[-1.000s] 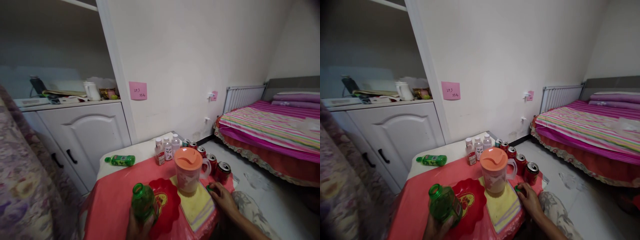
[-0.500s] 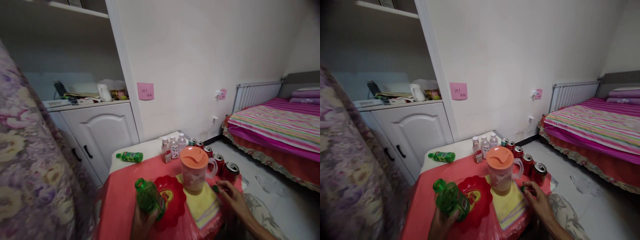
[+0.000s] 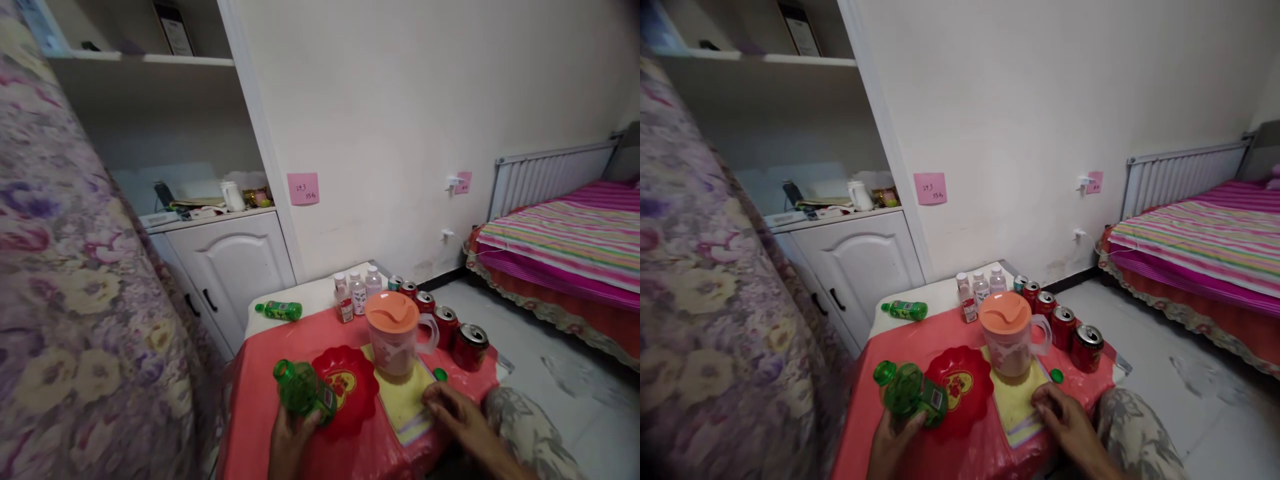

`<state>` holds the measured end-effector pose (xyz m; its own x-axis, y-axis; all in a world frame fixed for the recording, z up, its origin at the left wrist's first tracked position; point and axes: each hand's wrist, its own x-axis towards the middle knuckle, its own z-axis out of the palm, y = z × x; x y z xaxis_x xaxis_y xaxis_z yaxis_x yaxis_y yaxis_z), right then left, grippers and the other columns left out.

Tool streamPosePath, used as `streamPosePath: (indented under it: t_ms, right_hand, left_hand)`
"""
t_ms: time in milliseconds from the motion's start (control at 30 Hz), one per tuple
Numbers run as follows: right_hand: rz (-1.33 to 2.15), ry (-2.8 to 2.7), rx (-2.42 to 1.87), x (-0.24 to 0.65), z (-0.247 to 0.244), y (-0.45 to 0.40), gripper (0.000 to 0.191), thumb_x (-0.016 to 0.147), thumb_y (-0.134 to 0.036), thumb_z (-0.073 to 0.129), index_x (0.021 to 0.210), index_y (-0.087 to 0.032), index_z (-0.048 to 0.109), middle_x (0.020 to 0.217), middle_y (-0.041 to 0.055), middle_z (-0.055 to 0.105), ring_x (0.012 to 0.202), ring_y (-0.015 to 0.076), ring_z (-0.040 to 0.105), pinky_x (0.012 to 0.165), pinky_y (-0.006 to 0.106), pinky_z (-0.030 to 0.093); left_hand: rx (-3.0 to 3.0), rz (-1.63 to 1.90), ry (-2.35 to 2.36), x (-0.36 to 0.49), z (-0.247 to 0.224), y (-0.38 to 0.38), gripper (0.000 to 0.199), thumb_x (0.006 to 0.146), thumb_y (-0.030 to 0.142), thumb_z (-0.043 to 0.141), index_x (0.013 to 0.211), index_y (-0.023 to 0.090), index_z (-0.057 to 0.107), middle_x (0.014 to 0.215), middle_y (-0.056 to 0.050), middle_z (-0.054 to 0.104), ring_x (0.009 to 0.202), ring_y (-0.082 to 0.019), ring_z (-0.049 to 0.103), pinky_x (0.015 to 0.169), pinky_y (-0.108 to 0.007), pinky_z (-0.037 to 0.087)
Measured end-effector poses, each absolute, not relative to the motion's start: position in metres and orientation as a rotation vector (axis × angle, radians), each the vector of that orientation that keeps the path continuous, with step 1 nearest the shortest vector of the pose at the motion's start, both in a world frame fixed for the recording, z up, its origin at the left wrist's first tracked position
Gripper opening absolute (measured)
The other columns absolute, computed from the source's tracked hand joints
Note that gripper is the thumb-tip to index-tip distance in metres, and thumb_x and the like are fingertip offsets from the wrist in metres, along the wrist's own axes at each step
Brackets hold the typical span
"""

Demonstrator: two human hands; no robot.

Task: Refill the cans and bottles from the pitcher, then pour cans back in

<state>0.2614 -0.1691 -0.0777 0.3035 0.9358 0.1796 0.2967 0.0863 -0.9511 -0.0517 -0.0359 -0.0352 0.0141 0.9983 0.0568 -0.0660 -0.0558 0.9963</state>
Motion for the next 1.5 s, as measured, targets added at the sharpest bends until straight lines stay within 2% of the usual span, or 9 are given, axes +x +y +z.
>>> streamPosePath:
  t_ms: [167,267,367,500,600,733,1067,1400,1500]
  right_hand:
    - [0.841,-1.333,-1.387,0.220,-0.055,-0.163,0.019,0.082,-0.033,0.058,0.091,-0.019,0.066,0.071,0.0004,0.065,0.069,0.0194,0.060,0.064,0.029,0.045]
    - [0.848,-1.369,-1.339,0.198,-0.038,-0.156,0.028,0.074,-0.026,0.060,0.100,-0.019,0.067,0.069,-0.0014,0.063,0.067,0.0188,0.060,0.063,0.029,0.046]
    - [0.864,-1.365,-1.250,0.180,-0.025,-0.150,0.051,0.066,-0.016,0.060,0.117,-0.020,0.065,0.093,0.0034,0.068,0.071,0.0183,0.063,0.066,0.030,0.050]
    - [0.880,-1.370,-1.139,0.166,-0.014,-0.146,0.075,0.062,-0.009,0.059,0.136,-0.021,0.054,0.127,0.0116,0.061,0.073,0.0179,0.066,0.068,0.034,0.056]
    - [0.771,-1.451,-1.137,0.164,-0.008,-0.148,0.077,0.061,-0.007,0.060,0.137,-0.021,0.055,0.134,0.0141,0.060,0.093,0.0249,0.069,0.081,0.040,0.058]
    - [0.612,-1.591,-1.067,0.166,-0.008,-0.149,0.074,0.064,-0.005,0.059,0.135,-0.022,0.057,0.137,0.0127,0.062,0.129,0.0294,0.055,0.110,0.048,0.043]
    - [0.519,-1.626,-1.107,0.163,-0.052,-0.129,0.074,0.068,-0.010,0.059,0.141,-0.022,0.053,0.143,0.0141,0.059,0.134,0.0320,0.052,0.112,0.052,0.041]
    - [0.582,-1.635,-1.136,0.162,-0.029,-0.112,0.070,0.069,-0.015,0.065,0.139,-0.021,0.057,0.139,0.0158,0.061,0.129,0.0349,0.056,0.108,0.048,0.046]
    - [0.641,-1.604,-1.138,0.165,-0.042,-0.105,0.078,0.070,-0.025,0.073,0.145,-0.024,0.051,0.144,0.0160,0.057,0.107,0.0336,0.069,0.093,0.046,0.056]
  left_hand:
    - [1.352,1.205,1.108,-0.046,-0.038,-0.047,0.074,0.059,0.036,0.087,0.127,0.019,0.062,0.126,-0.008,0.073,0.123,-0.035,0.063,0.107,-0.045,0.049]
    - [1.412,1.172,1.096,-0.040,-0.035,-0.056,0.078,0.058,0.037,0.088,0.128,0.015,0.061,0.130,-0.014,0.069,0.125,-0.036,0.061,0.108,-0.047,0.047]
    - [1.510,1.183,1.096,-0.034,-0.031,-0.065,0.079,0.059,0.040,0.087,0.129,0.017,0.060,0.136,-0.015,0.065,0.130,-0.037,0.056,0.113,-0.049,0.042]
    - [1.699,1.185,0.966,-0.029,-0.029,-0.077,0.071,0.066,0.047,0.083,0.129,0.022,0.062,0.143,-0.012,0.061,0.138,-0.035,0.049,0.119,-0.049,0.035]
    - [1.789,1.162,0.873,-0.027,-0.030,-0.085,0.072,0.070,0.053,0.078,0.133,0.025,0.060,0.146,-0.012,0.058,0.139,-0.034,0.048,0.119,-0.050,0.034]
    - [1.830,1.108,0.843,-0.025,-0.028,-0.095,0.066,0.078,0.050,0.072,0.137,0.026,0.056,0.149,-0.011,0.055,0.140,-0.032,0.047,0.120,-0.049,0.034]
    - [1.862,1.046,0.745,-0.032,-0.046,-0.078,0.070,0.082,0.048,0.069,0.145,0.026,0.048,0.155,-0.011,0.048,0.144,-0.031,0.043,0.121,-0.048,0.032]
    - [1.627,1.128,0.762,-0.026,-0.053,-0.054,0.071,0.071,0.064,0.072,0.130,0.025,0.064,0.144,-0.011,0.060,0.137,-0.037,0.051,0.117,-0.048,0.039]
    - [1.606,1.194,0.792,-0.028,-0.062,-0.037,0.074,0.067,0.062,0.076,0.128,0.022,0.065,0.142,-0.013,0.062,0.136,-0.038,0.052,0.117,-0.048,0.038]
